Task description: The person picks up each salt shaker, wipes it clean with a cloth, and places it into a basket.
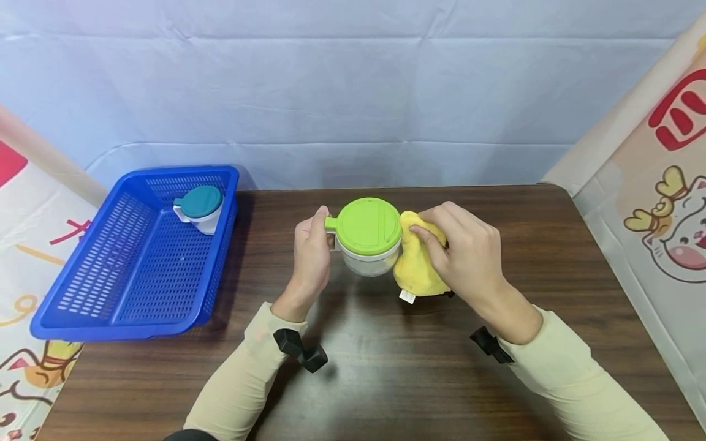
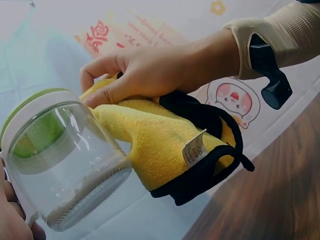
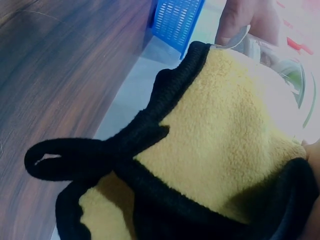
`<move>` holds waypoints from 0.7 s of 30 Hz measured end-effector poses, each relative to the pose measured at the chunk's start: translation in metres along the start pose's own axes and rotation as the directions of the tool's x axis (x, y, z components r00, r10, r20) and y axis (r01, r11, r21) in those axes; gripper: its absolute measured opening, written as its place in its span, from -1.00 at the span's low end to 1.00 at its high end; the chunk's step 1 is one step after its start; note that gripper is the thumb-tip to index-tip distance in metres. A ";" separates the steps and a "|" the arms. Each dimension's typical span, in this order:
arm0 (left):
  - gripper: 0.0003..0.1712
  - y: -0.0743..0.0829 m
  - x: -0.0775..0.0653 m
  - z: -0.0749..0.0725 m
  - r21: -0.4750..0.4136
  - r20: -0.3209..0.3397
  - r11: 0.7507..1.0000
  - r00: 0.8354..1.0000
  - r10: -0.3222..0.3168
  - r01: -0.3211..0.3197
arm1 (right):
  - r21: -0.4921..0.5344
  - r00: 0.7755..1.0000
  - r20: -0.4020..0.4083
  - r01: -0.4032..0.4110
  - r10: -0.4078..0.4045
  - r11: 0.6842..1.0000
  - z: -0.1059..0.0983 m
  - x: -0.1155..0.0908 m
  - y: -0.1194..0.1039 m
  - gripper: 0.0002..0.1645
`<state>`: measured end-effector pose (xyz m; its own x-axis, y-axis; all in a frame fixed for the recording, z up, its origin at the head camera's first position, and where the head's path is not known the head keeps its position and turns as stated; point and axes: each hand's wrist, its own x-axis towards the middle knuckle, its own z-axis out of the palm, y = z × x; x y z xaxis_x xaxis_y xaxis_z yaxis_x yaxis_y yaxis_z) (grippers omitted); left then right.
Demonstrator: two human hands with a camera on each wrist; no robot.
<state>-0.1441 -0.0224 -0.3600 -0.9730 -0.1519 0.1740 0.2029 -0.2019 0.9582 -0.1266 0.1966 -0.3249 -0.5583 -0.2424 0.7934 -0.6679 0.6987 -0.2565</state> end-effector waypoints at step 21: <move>-0.38 -0.005 0.004 0.000 0.009 -0.038 1.000 0.999 0.000 0.001 | -0.024 0.999 -0.017 -0.029 0.028 0.999 -0.002 -0.003 0.007 -0.47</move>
<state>-0.1485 -0.0222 -0.3640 -0.9682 -0.1884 0.1649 0.2011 -0.1928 0.9604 -0.1284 0.2030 -0.3282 -0.5689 -0.2112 0.7948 -0.6395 0.7213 -0.2660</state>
